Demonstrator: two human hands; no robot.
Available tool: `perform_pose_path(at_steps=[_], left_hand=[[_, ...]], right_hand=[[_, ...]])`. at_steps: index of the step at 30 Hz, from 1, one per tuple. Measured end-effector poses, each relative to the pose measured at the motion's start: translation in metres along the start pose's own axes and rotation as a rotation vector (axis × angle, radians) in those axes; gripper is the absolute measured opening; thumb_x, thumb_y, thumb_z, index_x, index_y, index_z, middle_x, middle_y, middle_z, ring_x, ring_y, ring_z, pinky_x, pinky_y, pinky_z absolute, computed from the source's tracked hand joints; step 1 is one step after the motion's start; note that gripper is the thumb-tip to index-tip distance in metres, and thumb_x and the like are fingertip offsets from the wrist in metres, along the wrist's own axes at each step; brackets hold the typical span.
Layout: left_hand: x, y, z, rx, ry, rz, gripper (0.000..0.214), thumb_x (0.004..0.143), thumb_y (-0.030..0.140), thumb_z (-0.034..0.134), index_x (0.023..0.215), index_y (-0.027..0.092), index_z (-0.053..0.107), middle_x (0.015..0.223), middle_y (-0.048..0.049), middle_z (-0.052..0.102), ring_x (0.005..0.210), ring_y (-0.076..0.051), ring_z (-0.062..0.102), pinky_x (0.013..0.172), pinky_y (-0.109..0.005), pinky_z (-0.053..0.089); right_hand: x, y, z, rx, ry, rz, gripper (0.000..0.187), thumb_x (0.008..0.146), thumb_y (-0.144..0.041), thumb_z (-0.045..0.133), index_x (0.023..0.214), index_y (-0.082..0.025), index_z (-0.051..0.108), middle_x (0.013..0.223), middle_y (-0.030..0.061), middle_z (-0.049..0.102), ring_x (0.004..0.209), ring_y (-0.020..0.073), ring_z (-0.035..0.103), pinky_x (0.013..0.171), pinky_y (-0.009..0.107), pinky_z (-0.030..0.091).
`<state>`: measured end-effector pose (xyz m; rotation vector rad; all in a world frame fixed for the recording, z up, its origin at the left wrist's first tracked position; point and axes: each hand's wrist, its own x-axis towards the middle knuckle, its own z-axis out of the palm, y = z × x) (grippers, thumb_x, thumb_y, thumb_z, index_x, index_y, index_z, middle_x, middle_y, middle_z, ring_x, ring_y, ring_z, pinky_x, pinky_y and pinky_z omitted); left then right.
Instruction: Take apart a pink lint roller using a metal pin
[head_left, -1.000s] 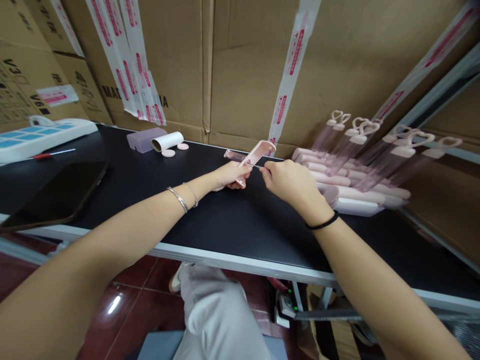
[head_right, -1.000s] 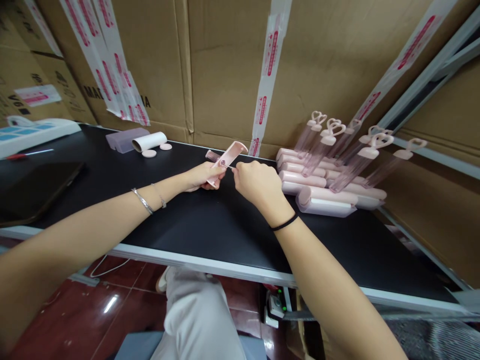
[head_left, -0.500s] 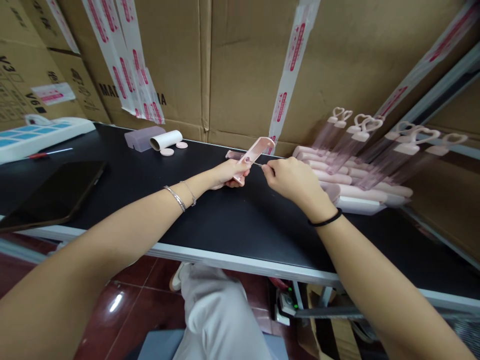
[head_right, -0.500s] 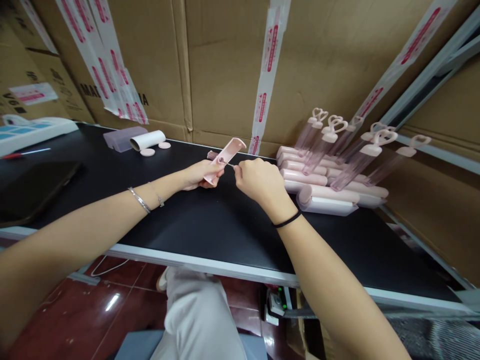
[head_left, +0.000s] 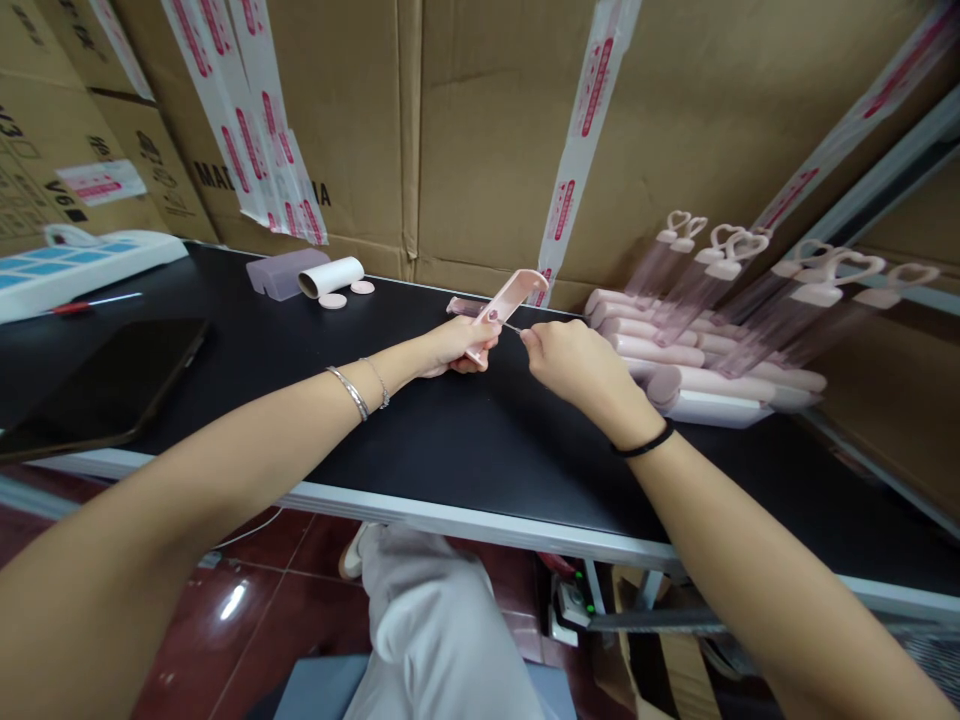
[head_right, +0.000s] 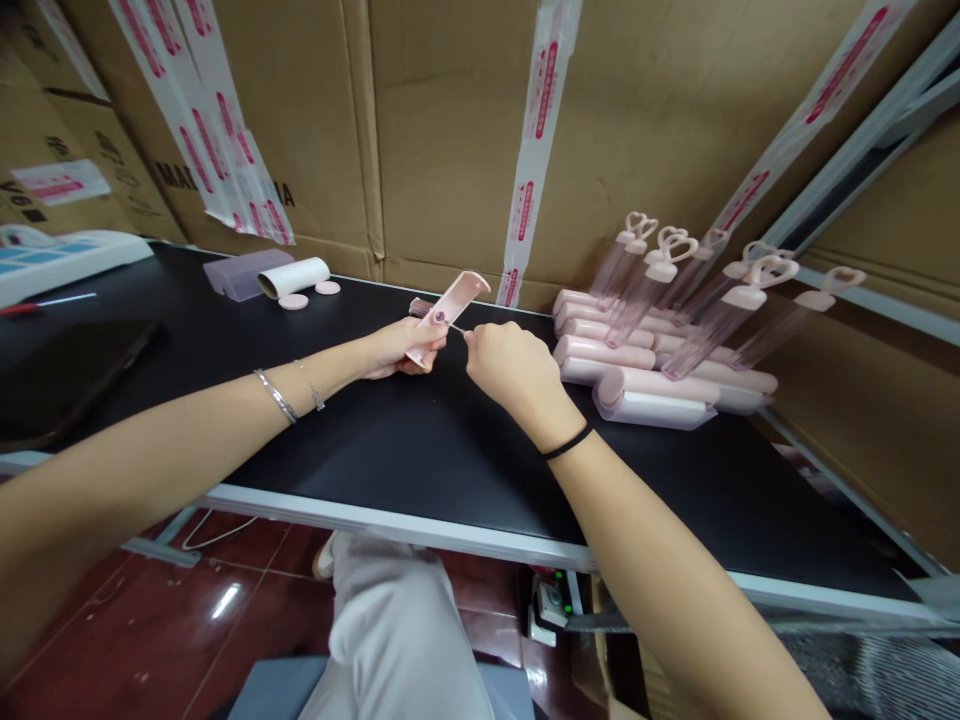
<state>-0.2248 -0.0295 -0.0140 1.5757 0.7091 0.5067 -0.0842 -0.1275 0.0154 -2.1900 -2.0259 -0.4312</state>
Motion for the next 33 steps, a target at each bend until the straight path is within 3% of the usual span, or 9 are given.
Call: perform_pose_path(at_steps=[12,22,33], left_hand=[[0.0,0.005,-0.005,-0.097,-0.033,-0.104,0.037,0.094,0.028,0.037,0.059,0.018,0.037,0.041,0.0066,0.029,0.029,-0.002,0.022,0.032,-0.015,0.011],[0.007,-0.002,-0.016,-0.244,-0.105,-0.09,0.031,0.092,0.028,0.044,0.063,0.018,0.038,0.051,0.0073,0.03,0.032,-0.001,0.022,0.032,-0.013,0.012],[0.005,0.006,-0.019,-0.199,-0.131,-0.237,0.039,0.093,0.029,0.04,0.057,0.016,0.038,0.044,0.0084,0.024,0.031,0.0,0.018,0.032,-0.012,0.01]], right_hand=[[0.004,-0.006,0.013,0.055,-0.077,0.036,0.045,0.098,-0.036,0.02,0.101,-0.017,0.061,0.093,0.0155,0.068,0.088,0.0307,0.068,0.073,0.038,0.047],[0.011,-0.003,0.025,0.11,-0.083,0.018,0.047,0.098,-0.038,0.018,0.1,-0.017,0.059,0.092,0.0144,0.068,0.087,0.0295,0.067,0.074,0.036,0.046],[0.011,-0.004,0.028,0.13,-0.095,0.043,0.046,0.098,-0.039,0.02,0.101,-0.017,0.06,0.092,0.0148,0.069,0.088,0.03,0.068,0.074,0.036,0.047]])
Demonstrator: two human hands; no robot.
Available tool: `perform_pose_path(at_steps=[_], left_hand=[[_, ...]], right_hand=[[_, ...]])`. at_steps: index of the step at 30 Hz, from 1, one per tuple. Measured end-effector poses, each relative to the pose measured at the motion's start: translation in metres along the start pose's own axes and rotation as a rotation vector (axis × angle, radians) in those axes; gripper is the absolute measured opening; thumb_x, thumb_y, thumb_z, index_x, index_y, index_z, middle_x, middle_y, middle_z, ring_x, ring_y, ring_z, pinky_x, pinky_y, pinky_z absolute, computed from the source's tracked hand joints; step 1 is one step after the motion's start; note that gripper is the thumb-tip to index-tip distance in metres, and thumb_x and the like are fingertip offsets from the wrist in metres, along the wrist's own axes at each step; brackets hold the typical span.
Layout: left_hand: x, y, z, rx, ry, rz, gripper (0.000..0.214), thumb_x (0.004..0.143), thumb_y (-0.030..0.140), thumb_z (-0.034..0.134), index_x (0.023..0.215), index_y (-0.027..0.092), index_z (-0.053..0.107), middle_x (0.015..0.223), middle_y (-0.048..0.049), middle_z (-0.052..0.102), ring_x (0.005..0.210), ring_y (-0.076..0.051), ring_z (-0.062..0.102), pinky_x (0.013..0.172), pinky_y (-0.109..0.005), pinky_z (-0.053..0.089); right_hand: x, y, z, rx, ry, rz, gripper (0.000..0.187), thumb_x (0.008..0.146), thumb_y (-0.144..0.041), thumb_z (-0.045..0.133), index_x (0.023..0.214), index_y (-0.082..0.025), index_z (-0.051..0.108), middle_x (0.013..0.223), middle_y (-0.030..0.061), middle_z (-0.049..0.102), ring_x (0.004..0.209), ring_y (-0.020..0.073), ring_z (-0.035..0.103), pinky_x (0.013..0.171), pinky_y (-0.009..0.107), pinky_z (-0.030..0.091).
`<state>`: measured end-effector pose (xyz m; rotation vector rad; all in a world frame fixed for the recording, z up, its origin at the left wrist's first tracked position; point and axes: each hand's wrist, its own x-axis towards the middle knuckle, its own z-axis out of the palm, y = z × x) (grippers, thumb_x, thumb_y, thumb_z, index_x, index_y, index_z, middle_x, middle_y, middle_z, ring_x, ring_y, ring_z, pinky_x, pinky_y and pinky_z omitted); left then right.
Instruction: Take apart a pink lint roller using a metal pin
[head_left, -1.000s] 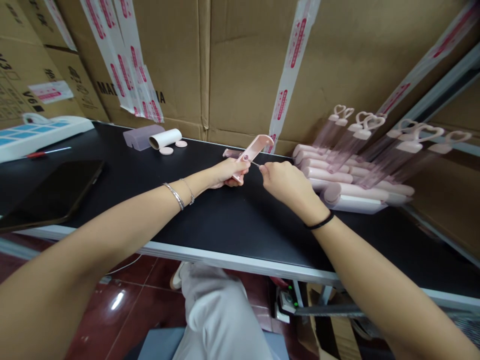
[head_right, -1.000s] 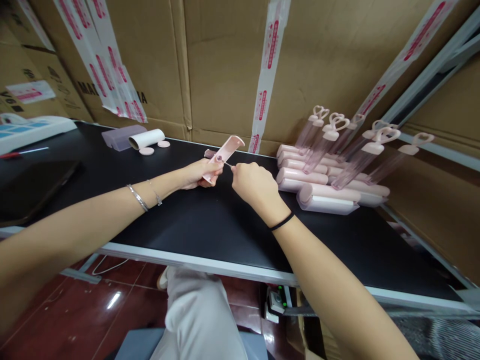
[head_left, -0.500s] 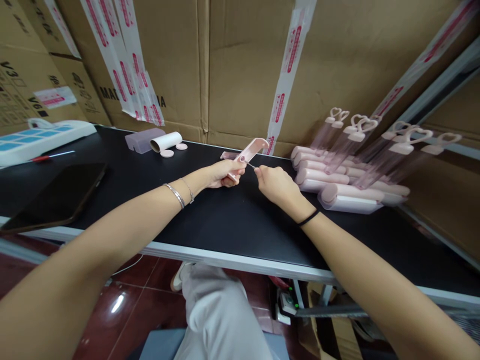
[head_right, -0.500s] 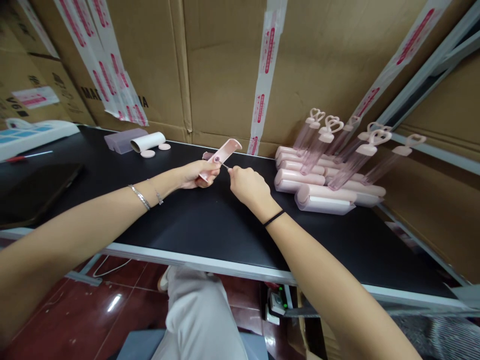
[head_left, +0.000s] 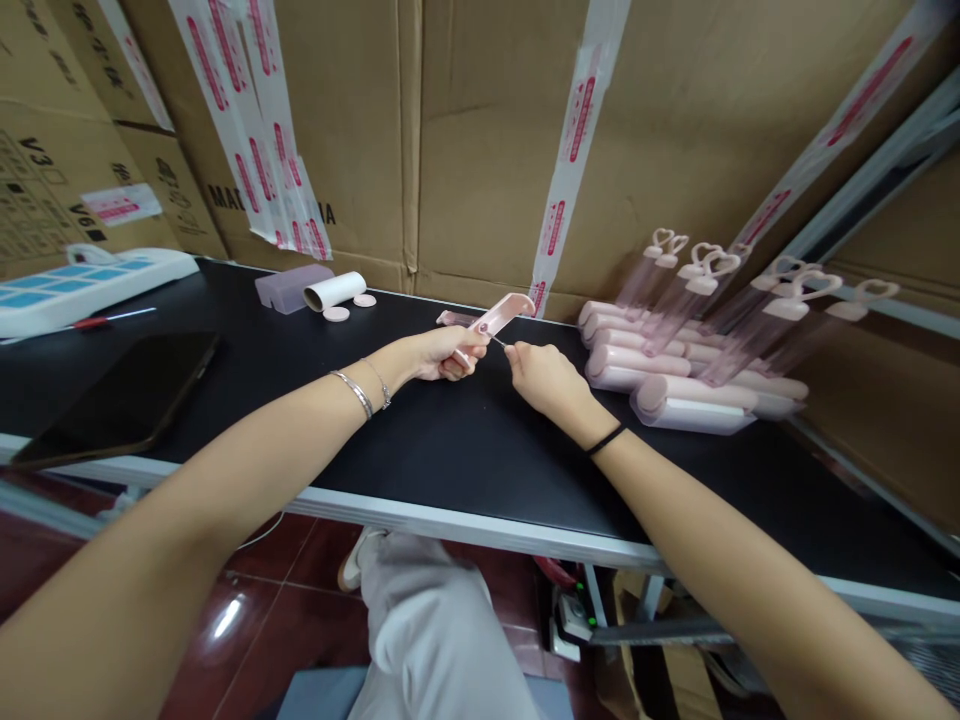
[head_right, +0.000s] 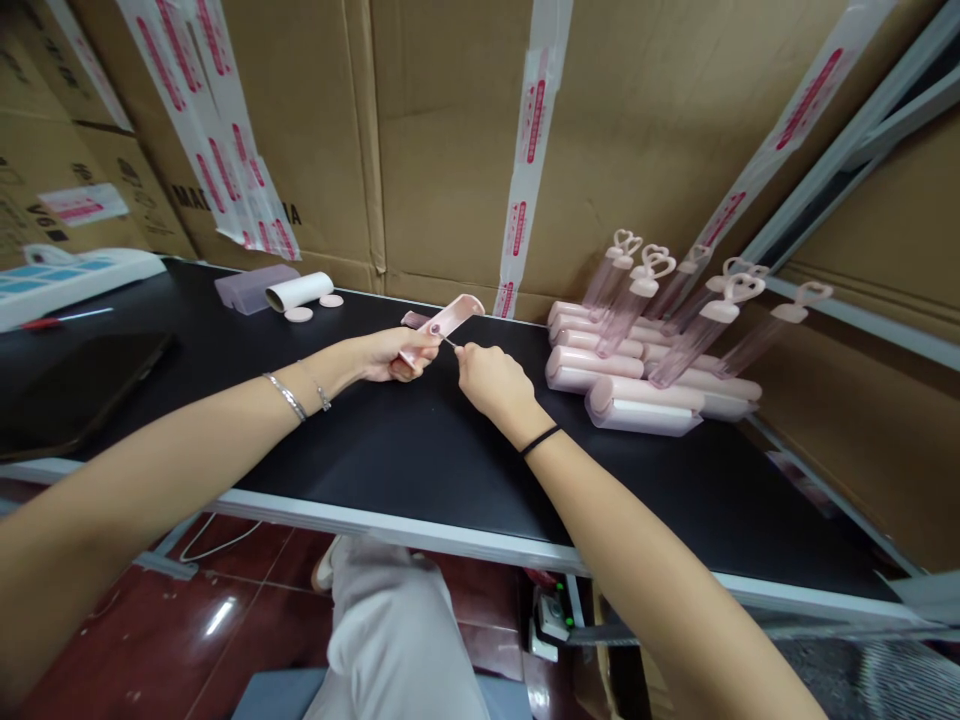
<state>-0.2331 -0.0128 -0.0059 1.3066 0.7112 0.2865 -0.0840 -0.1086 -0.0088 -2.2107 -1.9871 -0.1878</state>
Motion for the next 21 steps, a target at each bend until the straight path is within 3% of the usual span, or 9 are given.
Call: perform_pose_path(at_steps=[11,17,21], left_hand=[[-0.0022,0.001,0.0009,-0.036,-0.009,-0.031,0.04,0.093,0.033,0.039,0.056,0.018,0.036,0.041,0.0085,0.023,0.031,-0.001,0.014,0.032,-0.013,0.009],[-0.001,0.0013,0.003,0.017,0.047,-0.056,0.039,0.094,0.031,0.037,0.057,0.017,0.037,0.042,0.0092,0.021,0.031,-0.001,0.013,0.033,-0.012,0.008],[-0.0025,0.0017,0.0034,0.004,0.037,-0.042,0.041,0.094,0.034,0.036,0.056,0.018,0.037,0.041,0.0092,0.02,0.031,-0.001,0.012,0.033,-0.013,0.008]], right_hand=[[0.0024,-0.0031,0.0044,0.088,-0.033,0.008,0.048,0.098,-0.039,0.018,0.1,-0.016,0.061,0.095,0.0151,0.069,0.09,0.0278,0.068,0.076,0.034,0.046],[0.0059,-0.0032,0.0073,0.122,-0.052,-0.013,0.047,0.099,-0.035,0.019,0.097,-0.016,0.062,0.1,0.0144,0.069,0.094,0.0246,0.067,0.08,0.032,0.046],[0.0035,-0.0036,0.0047,0.081,-0.029,-0.002,0.048,0.098,-0.039,0.018,0.101,-0.016,0.061,0.097,0.0156,0.069,0.09,0.0274,0.068,0.076,0.035,0.047]])
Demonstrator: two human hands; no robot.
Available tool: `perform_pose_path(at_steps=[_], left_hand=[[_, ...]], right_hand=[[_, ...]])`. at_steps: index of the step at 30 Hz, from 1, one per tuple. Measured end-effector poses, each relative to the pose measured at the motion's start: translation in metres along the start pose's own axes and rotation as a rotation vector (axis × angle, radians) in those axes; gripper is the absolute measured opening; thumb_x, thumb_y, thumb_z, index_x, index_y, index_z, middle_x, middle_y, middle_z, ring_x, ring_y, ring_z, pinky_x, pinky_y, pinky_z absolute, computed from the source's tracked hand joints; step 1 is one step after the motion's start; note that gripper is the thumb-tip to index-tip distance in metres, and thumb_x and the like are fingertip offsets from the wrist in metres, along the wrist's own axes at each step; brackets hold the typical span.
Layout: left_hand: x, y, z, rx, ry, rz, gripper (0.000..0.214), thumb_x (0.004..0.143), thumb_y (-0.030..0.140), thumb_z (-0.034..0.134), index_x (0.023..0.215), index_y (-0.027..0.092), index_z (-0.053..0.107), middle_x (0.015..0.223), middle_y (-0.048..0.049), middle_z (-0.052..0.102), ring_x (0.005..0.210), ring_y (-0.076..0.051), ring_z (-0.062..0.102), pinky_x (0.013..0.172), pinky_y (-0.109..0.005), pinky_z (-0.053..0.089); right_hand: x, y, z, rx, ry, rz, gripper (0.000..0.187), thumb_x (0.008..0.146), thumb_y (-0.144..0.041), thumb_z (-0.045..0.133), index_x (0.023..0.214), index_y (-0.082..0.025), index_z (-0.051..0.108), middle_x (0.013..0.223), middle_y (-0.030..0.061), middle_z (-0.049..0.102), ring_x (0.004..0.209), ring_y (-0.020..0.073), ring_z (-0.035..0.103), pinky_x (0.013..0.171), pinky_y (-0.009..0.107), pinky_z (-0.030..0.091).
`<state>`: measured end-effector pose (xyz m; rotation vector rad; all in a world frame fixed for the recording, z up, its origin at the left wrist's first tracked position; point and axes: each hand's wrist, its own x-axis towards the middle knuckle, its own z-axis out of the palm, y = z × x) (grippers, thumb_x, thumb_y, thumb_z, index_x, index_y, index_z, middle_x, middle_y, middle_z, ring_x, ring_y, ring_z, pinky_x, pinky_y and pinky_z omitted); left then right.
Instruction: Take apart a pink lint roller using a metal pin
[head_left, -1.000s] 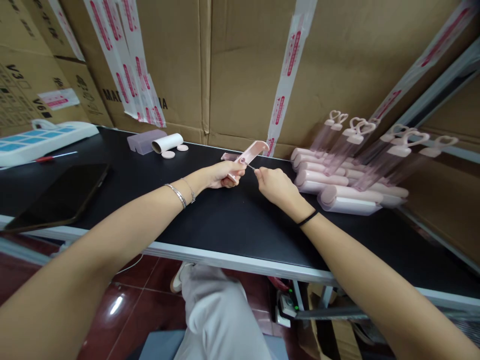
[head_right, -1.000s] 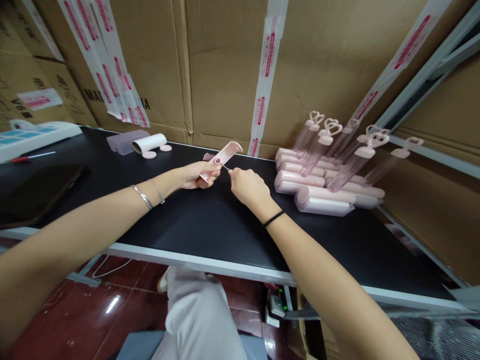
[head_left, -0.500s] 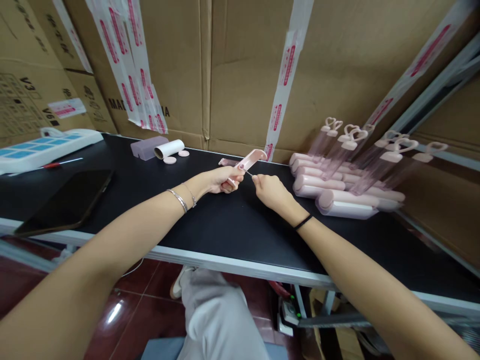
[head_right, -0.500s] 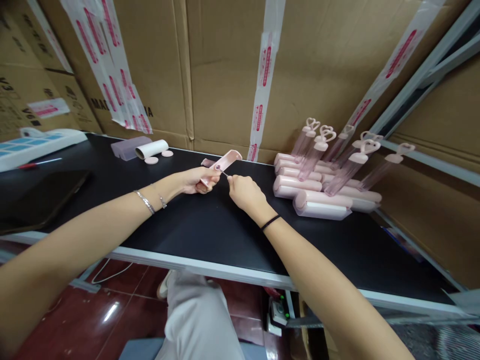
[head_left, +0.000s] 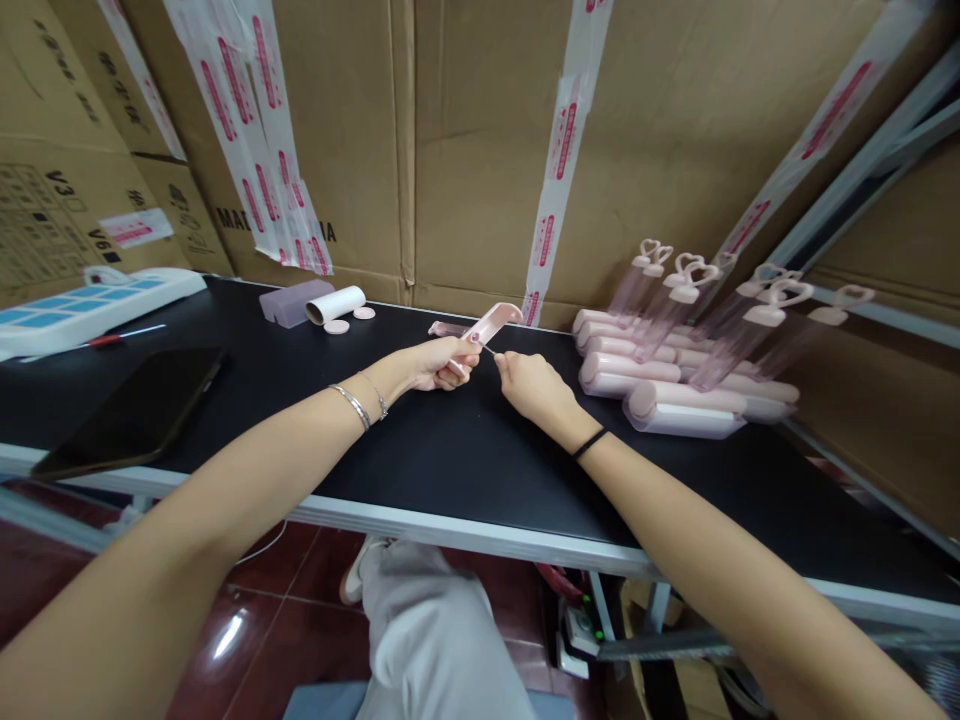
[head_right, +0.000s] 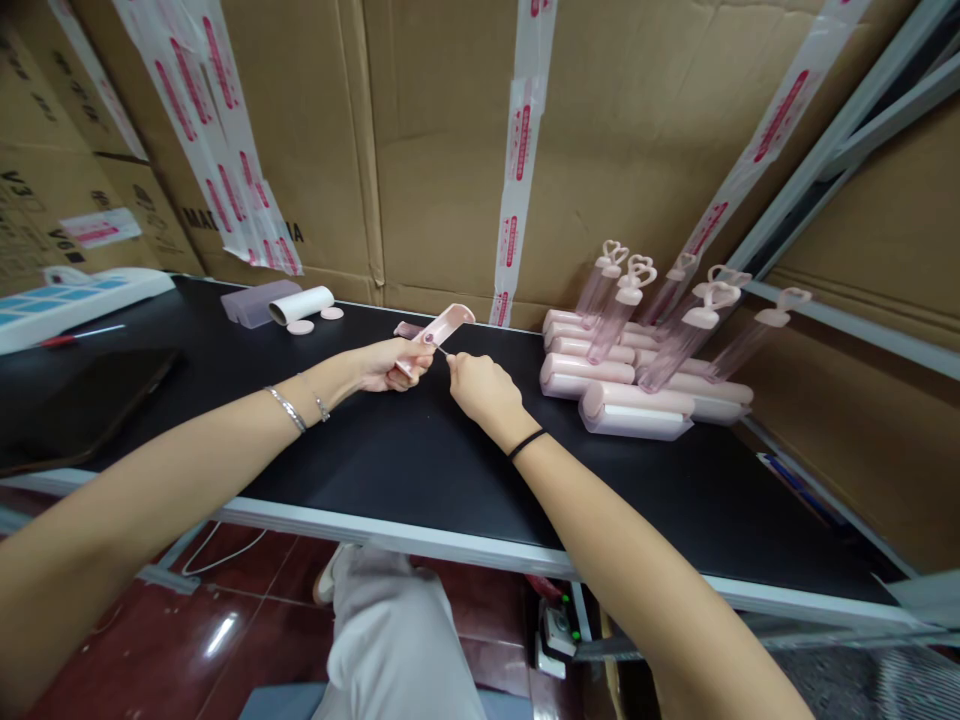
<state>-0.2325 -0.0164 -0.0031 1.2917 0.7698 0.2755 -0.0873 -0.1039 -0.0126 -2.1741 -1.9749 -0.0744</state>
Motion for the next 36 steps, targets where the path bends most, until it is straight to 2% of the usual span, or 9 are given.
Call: perform_pose_path(at_steps=[3,8,13,19,27,29,33,36], left_hand=[[-0.002,0.0,0.001,0.001,0.005,-0.019,0.04,0.094,0.033,0.036,0.057,0.018,0.037,0.042,0.0086,0.021,0.031,-0.001,0.013,0.033,-0.013,0.008],[0.0,-0.001,0.004,0.064,0.052,-0.029,0.041,0.094,0.037,0.035,0.058,0.017,0.038,0.043,0.0073,0.026,0.031,-0.001,0.015,0.033,-0.013,0.009],[-0.001,0.001,0.006,0.065,0.094,-0.046,0.042,0.095,0.036,0.033,0.058,0.017,0.037,0.042,0.0076,0.025,0.031,-0.001,0.014,0.033,-0.013,0.008],[-0.002,0.002,0.002,-0.018,0.045,-0.023,0.04,0.094,0.035,0.036,0.058,0.017,0.037,0.043,0.0085,0.024,0.031,-0.001,0.015,0.032,-0.012,0.008],[0.004,-0.003,-0.005,-0.061,0.013,0.037,0.039,0.093,0.035,0.038,0.059,0.017,0.036,0.044,0.0086,0.024,0.031,-0.001,0.015,0.032,-0.012,0.008],[0.005,-0.004,-0.003,-0.036,0.043,0.07,0.036,0.093,0.032,0.035,0.061,0.018,0.035,0.043,0.0088,0.024,0.031,-0.001,0.015,0.032,-0.012,0.009],[0.001,-0.005,0.008,0.12,0.194,0.108,0.02,0.088,0.021,0.044,0.07,0.018,0.038,0.046,0.0056,0.04,0.034,-0.003,0.028,0.034,-0.011,0.016],[-0.001,-0.005,0.01,0.149,0.176,0.112,0.02,0.079,0.011,0.056,0.072,0.018,0.038,0.051,0.004,0.047,0.039,-0.003,0.037,0.036,-0.011,0.02]], right_hand=[[-0.001,-0.001,-0.001,-0.036,0.019,0.01,0.049,0.098,-0.041,0.018,0.104,-0.016,0.06,0.096,0.0174,0.068,0.088,0.0297,0.068,0.074,0.037,0.048],[0.003,0.0,0.002,0.051,-0.044,-0.016,0.05,0.099,-0.037,0.017,0.098,-0.017,0.062,0.101,0.0144,0.069,0.094,0.0252,0.068,0.079,0.032,0.047],[0.0,-0.001,0.003,0.014,0.015,0.006,0.05,0.098,-0.04,0.017,0.104,-0.016,0.061,0.096,0.0163,0.069,0.088,0.0282,0.068,0.073,0.036,0.048],[0.009,0.001,0.008,0.144,-0.022,-0.028,0.05,0.099,-0.038,0.018,0.101,-0.016,0.062,0.1,0.0139,0.069,0.094,0.0245,0.067,0.079,0.031,0.046],[0.012,-0.002,0.007,0.139,-0.022,-0.027,0.05,0.1,-0.038,0.016,0.104,-0.015,0.061,0.103,0.0144,0.069,0.097,0.0223,0.066,0.083,0.03,0.044],[0.013,-0.004,0.004,0.131,-0.025,-0.024,0.05,0.1,-0.037,0.017,0.105,-0.016,0.062,0.105,0.0142,0.069,0.097,0.0217,0.066,0.083,0.03,0.044],[0.014,0.001,-0.001,0.113,-0.031,-0.001,0.049,0.099,-0.037,0.02,0.103,-0.014,0.063,0.103,0.0165,0.068,0.098,0.0239,0.066,0.085,0.033,0.045],[0.013,0.007,-0.002,0.095,-0.024,0.022,0.048,0.099,-0.037,0.021,0.104,-0.013,0.063,0.103,0.0176,0.068,0.099,0.0261,0.066,0.085,0.036,0.045]])
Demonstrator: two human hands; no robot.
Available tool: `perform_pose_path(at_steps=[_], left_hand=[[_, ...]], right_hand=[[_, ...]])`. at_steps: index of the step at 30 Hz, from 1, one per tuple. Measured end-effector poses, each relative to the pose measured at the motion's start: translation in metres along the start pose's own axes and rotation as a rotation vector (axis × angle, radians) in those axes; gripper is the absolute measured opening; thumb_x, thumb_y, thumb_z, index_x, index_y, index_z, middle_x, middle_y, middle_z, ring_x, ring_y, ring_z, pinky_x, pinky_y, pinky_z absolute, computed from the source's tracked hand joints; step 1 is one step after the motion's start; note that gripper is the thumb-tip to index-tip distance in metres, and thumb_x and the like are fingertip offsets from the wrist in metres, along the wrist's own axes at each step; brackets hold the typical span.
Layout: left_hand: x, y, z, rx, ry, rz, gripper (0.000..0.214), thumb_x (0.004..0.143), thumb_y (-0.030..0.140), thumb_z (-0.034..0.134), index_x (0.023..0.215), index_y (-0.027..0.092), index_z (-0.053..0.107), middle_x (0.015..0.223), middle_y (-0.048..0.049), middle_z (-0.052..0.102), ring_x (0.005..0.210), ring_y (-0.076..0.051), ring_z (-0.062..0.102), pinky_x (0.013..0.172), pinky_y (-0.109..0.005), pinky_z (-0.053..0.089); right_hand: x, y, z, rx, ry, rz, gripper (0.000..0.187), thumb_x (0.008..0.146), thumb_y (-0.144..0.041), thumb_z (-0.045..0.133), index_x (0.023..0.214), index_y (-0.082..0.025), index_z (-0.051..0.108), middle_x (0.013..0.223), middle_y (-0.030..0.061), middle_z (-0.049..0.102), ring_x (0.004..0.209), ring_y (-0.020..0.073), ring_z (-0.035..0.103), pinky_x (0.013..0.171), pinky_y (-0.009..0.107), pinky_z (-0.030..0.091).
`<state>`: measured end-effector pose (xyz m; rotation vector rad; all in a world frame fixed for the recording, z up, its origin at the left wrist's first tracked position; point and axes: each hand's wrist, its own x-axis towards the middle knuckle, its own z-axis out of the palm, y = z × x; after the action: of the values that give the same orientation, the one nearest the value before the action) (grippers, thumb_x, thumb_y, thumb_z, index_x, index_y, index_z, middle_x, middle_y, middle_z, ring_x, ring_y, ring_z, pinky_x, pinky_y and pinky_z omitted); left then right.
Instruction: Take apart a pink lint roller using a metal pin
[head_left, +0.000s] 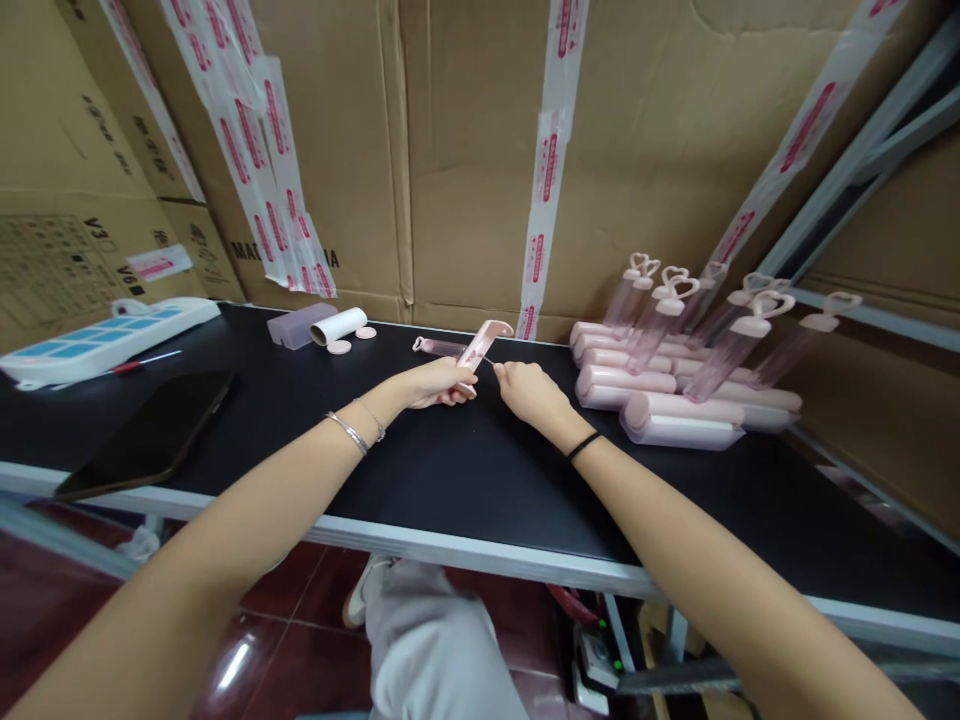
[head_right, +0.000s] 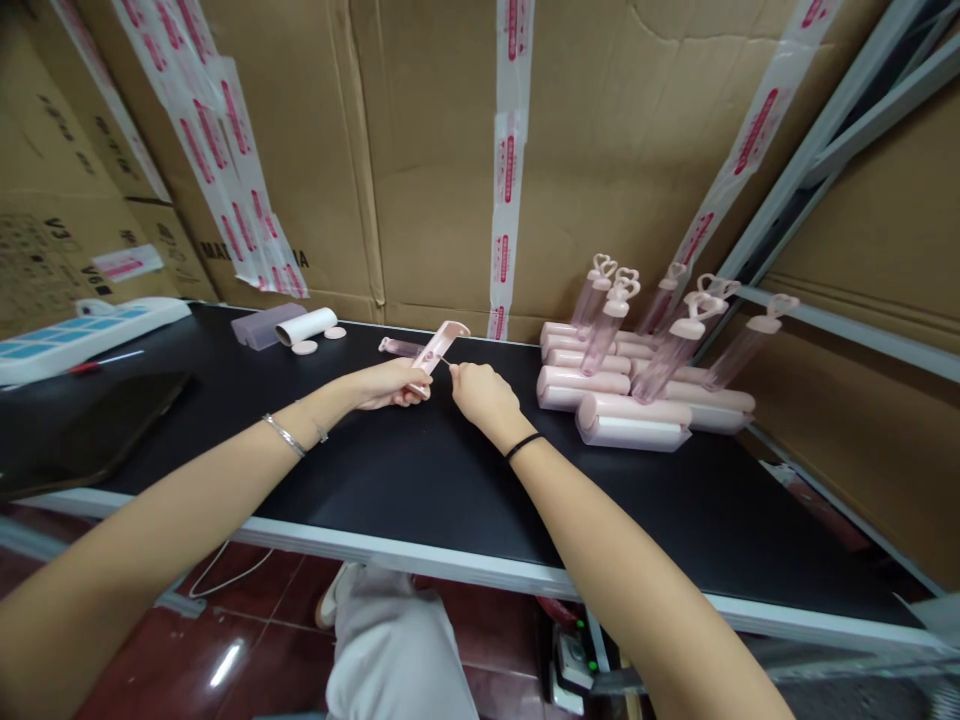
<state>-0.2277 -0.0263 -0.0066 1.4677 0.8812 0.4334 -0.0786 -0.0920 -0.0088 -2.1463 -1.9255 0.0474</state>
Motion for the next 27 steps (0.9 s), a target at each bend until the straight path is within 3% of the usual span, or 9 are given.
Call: perform_pose_path(at_steps=[3,8,12,15,19,23,27], left_hand=[[0.001,-0.002,-0.004,0.001,-0.024,0.047,0.022,0.075,0.008,0.061,0.073,0.016,0.041,0.053,0.0062,0.044,0.042,-0.002,0.037,0.038,-0.011,0.02],[0.004,-0.006,-0.01,0.061,0.096,0.134,0.023,0.072,0.016,0.069,0.076,0.015,0.047,0.06,0.0042,0.048,0.045,-0.003,0.038,0.041,-0.014,0.027],[0.002,-0.006,-0.008,0.269,0.217,0.144,0.03,0.064,0.013,0.071,0.068,0.018,0.042,0.055,0.007,0.043,0.044,-0.004,0.037,0.041,-0.018,0.028],[0.001,-0.005,-0.006,0.419,0.296,0.123,0.02,0.063,0.015,0.068,0.068,0.017,0.048,0.057,0.0039,0.048,0.047,-0.007,0.042,0.042,-0.019,0.03],[0.001,-0.003,-0.005,0.442,0.261,0.116,0.008,0.068,0.019,0.062,0.065,0.015,0.055,0.059,0.0001,0.055,0.046,-0.008,0.045,0.041,-0.02,0.031],[0.001,-0.003,-0.006,0.389,0.221,0.108,0.018,0.075,0.027,0.06,0.064,0.014,0.056,0.062,-0.0025,0.059,0.043,-0.007,0.043,0.04,-0.019,0.031],[-0.004,-0.001,-0.009,0.307,0.168,0.046,0.021,0.08,0.031,0.06,0.072,0.012,0.06,0.069,-0.0054,0.064,0.048,-0.007,0.052,0.048,-0.019,0.041]], right_hand=[[-0.001,0.004,-0.002,-0.015,0.008,0.007,0.049,0.099,-0.038,0.02,0.105,-0.015,0.063,0.104,0.0167,0.068,0.1,0.0262,0.066,0.086,0.037,0.045],[-0.003,0.007,-0.008,-0.038,0.033,0.004,0.05,0.098,-0.039,0.02,0.103,-0.015,0.063,0.105,0.0171,0.068,0.101,0.0271,0.065,0.086,0.037,0.045],[-0.003,0.009,-0.011,-0.054,0.046,0.011,0.05,0.098,-0.041,0.02,0.103,-0.016,0.064,0.103,0.0165,0.068,0.098,0.0284,0.066,0.083,0.037,0.046],[-0.004,0.008,-0.011,-0.067,0.055,-0.011,0.049,0.098,-0.041,0.021,0.102,-0.016,0.064,0.102,0.0159,0.069,0.097,0.029,0.066,0.082,0.037,0.046],[-0.006,0.005,-0.01,-0.09,0.06,-0.021,0.048,0.098,-0.04,0.021,0.102,-0.017,0.063,0.101,0.016,0.069,0.096,0.0297,0.067,0.08,0.037,0.047],[-0.01,0.003,-0.013,-0.127,0.069,-0.036,0.045,0.097,-0.037,0.023,0.1,-0.018,0.064,0.1,0.0152,0.069,0.096,0.0298,0.067,0.08,0.038,0.047],[-0.015,0.002,-0.018,-0.186,0.105,-0.07,0.04,0.095,-0.036,0.029,0.095,-0.019,0.066,0.096,0.0132,0.07,0.092,0.0309,0.067,0.077,0.039,0.048]])
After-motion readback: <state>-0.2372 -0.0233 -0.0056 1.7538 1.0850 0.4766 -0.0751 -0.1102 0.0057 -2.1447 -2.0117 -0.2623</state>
